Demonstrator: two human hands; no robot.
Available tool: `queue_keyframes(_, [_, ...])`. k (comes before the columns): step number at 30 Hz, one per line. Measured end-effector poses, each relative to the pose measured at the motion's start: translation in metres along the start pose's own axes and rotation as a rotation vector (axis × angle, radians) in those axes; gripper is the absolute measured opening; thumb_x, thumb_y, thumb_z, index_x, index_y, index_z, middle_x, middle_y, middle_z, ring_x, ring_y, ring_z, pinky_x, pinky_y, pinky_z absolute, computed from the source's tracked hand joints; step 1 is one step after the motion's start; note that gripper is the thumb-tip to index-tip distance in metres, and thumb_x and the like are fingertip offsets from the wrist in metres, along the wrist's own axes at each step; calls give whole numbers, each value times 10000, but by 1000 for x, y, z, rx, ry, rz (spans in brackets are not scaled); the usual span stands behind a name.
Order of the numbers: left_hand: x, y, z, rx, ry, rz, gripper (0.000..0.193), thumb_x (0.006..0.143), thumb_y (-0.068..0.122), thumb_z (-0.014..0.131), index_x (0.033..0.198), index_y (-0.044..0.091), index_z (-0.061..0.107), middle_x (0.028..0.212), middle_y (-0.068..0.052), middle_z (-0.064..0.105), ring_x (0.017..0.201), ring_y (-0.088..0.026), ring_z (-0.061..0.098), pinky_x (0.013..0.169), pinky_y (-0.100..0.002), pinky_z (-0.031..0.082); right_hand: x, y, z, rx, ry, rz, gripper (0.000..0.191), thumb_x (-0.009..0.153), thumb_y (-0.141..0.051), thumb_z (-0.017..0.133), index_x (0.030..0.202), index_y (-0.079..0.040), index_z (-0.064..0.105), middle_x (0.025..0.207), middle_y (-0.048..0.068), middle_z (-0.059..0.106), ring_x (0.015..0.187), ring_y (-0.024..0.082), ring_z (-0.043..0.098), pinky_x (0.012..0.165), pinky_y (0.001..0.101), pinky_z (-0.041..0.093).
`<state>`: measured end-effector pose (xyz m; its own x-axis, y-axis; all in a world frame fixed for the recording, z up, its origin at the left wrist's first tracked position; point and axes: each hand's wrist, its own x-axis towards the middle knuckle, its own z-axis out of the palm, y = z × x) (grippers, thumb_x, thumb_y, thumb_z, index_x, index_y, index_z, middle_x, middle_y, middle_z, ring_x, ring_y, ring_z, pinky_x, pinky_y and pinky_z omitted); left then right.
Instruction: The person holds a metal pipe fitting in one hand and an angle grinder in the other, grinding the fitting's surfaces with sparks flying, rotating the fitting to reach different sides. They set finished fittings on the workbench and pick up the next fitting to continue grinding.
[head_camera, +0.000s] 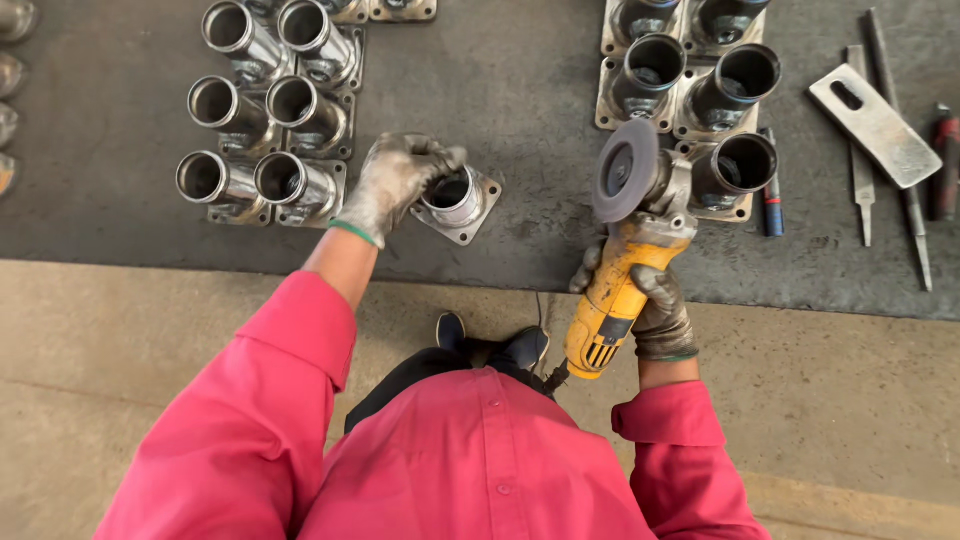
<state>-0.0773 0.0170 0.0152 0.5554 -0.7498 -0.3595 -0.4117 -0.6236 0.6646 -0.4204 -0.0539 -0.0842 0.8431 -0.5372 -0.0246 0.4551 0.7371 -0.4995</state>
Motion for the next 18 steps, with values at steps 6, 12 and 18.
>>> queue_keyframes(6, [-22,-55,42,-257,216,229,425,1056,383,597,1262,26,697,1197,-157,750,1070,-236,748,929,-335,605,1,1,-17,51,-16,14,764,836,-371,840,1444,-71,487,1147,161,610,1018,354,640,936,512,541])
queue_keyframes(12, [-42,-18,47,450,347,385,528,913,465,720,1253,81,598,1163,-145,661,1035,-325,681,878,-405,569,5,1,-19,51,-13,25,764,821,-399,844,1415,-81,485,1142,153,597,1020,347,620,934,499,525])
queue_keyframes(18, [2,10,-47,982,26,716,762,823,325,776,1511,296,448,1290,-83,592,1154,-301,613,979,-469,511,16,3,-11,55,16,28,818,796,-395,854,1448,-79,474,1122,148,596,1005,349,616,921,500,523])
